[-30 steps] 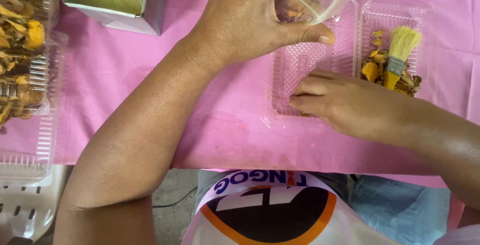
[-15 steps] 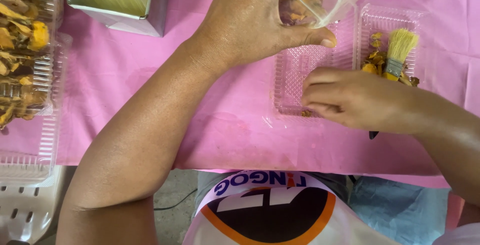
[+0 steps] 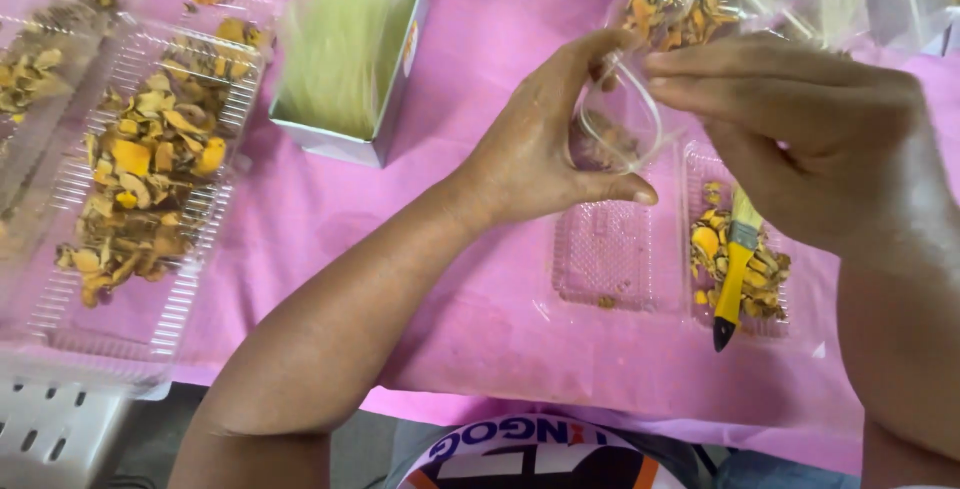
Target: Sorting dried tea leaves on a tray using a brush and manually packaging them into small plastic bags.
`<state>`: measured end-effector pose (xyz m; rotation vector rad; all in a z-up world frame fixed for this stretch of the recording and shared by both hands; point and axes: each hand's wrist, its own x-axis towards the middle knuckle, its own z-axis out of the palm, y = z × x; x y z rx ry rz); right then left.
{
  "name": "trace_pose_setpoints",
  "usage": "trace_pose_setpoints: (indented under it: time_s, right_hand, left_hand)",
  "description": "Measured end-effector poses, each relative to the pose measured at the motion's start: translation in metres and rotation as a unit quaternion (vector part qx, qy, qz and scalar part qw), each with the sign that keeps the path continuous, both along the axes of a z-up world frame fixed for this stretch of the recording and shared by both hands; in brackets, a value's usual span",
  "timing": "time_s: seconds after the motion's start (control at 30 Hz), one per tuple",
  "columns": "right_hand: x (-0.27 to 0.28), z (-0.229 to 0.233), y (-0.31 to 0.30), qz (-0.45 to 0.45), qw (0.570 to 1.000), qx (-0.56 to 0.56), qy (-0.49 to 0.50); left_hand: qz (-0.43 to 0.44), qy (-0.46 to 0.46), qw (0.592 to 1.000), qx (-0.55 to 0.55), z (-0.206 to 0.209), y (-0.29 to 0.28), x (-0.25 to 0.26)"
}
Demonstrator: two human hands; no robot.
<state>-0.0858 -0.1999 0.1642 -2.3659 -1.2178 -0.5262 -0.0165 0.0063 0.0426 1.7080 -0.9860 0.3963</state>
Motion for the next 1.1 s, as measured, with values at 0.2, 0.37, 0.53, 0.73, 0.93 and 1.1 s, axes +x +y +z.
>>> trace_pose_setpoints:
  time_s: [0.2,0.37,0.53,0.73,0.93,1.1]
  right_hand:
    - [0.000,-0.004,0.012,0.010,0.998,-0.064,0.027]
    - [0.031,0.004,0.036,-0.151,0.894,-0.253,0.338]
    - [0.046,0.002,0.033,-0.142,0.852,-0.308,0.400]
    - [0.045,0.032,0.024,-0.212,0.846,-0.350,0.342]
    - [0.052,0.030,-0.009,-0.032,0.979,-0.181,0.091]
    - [0.030,0.032,-0.019,0.037,0.989,-0.120,0.076]
  left_hand:
    - [-0.023,0.004,0.999,-0.046,-0.013,-0.001,0.004]
    - [0.078,-0.111,0.990,0.033,0.000,-0.004,-0.010]
    - [0.037,-0.072,0.995,0.059,-0.001,-0.002,-0.005]
    - [-0.040,0.073,0.996,-0.018,0.011,0.008,0.000]
    - [-0.067,0.215,0.958,-0.175,0.035,0.016,-0.006]
    - [-0.071,0.228,0.949,-0.206,0.034,-0.004,-0.004]
